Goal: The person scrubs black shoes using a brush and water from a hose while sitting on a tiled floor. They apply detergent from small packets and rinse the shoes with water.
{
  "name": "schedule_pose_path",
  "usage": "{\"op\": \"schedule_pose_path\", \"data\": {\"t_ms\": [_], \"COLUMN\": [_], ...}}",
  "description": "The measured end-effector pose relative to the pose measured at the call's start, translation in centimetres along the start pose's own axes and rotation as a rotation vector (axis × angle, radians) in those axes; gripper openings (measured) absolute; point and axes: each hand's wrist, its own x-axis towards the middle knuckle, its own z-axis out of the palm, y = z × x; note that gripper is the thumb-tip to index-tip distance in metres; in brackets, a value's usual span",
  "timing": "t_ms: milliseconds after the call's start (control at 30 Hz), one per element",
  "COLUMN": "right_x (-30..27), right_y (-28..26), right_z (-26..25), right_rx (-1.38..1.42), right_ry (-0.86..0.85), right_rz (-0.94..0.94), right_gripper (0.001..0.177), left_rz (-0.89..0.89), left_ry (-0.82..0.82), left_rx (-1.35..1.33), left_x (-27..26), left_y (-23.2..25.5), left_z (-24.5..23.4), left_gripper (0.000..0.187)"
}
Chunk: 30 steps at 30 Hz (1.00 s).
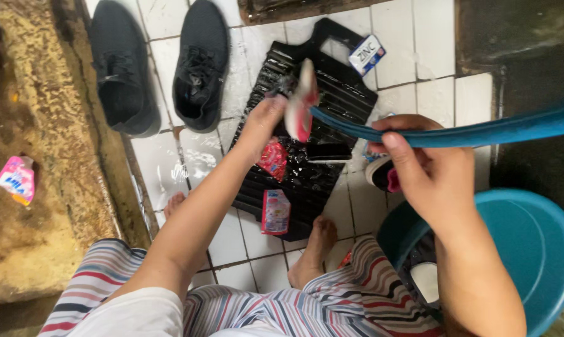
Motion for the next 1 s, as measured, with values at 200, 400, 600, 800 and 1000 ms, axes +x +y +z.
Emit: {"op": "schedule_pose_path", "data": {"t_ms": [200, 400, 600, 800, 1000], "right_x": [-1.7, -1.6, -0.4, 2.4, 4.2], "right_y": [-1.0, 0.3, 0.7, -0.6, -2.1], "right_z": [-4.2, -4.3, -0.2, 7.5, 12.7], "right_rx": [-0.322, -0.278, 0.008, 0.215, 0.206], "right_ry": [0.101, 0.194, 0.092, -0.126, -0.205], "right_rz": [-0.021, -0.056, -0.039, -0.118, -0.143], "right_gripper": [0.016, 0.02, 0.031, 0.031, 0.031], "left_rz": [0.765, 0.829, 0.826, 0.496, 0.546], "left_ry": [-0.296, -0.334, -0.426, -0.21, 0.262], "left_rx": [1.081, 1.668, 1.259, 1.642, 1.505], "left_x": [-1.9, 5.3, 5.9, -2.2, 2.5], "left_y": [-1.6, -6.2, -2.6, 7.1, 5.7], "left_z": [11.6, 23.3, 17.6, -6.9, -18.6], "left_gripper": [0.035, 0.032, 0.023, 0.021, 0.023]}}
